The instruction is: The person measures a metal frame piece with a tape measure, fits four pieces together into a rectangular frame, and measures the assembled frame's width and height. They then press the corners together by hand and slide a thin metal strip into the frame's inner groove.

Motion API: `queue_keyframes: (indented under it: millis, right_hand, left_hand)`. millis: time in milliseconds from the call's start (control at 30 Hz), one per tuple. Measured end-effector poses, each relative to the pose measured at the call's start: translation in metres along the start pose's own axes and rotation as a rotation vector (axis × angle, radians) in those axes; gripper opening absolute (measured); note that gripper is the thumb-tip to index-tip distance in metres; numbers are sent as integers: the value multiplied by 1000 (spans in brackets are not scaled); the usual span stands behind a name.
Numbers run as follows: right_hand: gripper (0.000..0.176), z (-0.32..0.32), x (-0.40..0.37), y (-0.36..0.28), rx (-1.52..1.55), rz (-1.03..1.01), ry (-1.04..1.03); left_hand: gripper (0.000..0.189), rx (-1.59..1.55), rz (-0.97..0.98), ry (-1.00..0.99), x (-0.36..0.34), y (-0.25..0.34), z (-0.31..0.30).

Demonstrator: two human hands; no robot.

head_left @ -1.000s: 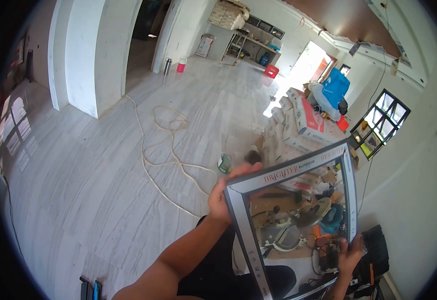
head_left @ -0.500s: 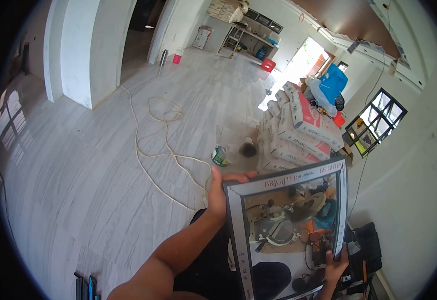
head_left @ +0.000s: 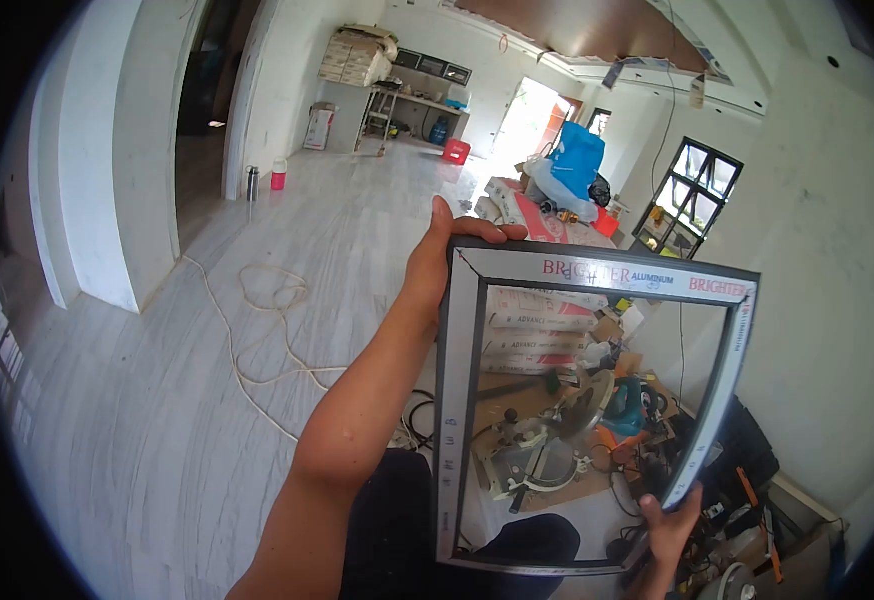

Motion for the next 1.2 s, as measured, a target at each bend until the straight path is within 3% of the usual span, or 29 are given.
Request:
queue_keyframes:
  millis: [167, 333, 400, 567, 767, 1000, 1033, 1100, 1133, 1200]
  right_hand:
    - [64, -32, 2, -14, -89, 44, -43]
    - [66, -3, -16, -5, -32, 4, -184]
    - [59, 12, -12, 0, 395, 204, -330]
    - [53, 40, 7, 5, 393, 203, -350]
    - [50, 62, 12, -2, 390, 207, -347]
    - [57, 79, 14, -9, 433, 200, -299]
    - [56, 78, 21, -14, 459, 171, -314]
    - [55, 62, 32, -8, 391, 152, -335]
    - [54, 52, 40, -5, 371, 144, -322]
    - [54, 38, 59, -2, 336, 84, -289]
  left_hand:
    - [61, -221, 30, -43, 10, -17, -3]
    - [56, -83, 111, 103, -15, -3, -43]
    - [56, -102, 126, 103, -23, -3, -61]
    - [62, -208, 155, 21, -29, 3, -107]
    - [54, -104, 129, 67, -32, 17, -124]
    - [53, -87, 222, 104, -31, 38, -135]
    - [54, -68, 198, 60, -30, 39, -135]
    - [57, 44, 216, 260, -28, 33, -104]
    - [70, 215, 159, 344, -26, 31, -105]
    - [72, 453, 79, 392, -16, 19, -88]
Point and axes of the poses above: each hand's wrist, its own x-axis towards the middle knuckle, its own z-axis out of the palm, y = z × x, the point moved 4 cm from there along x, towards the middle knuckle, and after that the axes turned 3 degrees about -y, right-handed, at the moved point
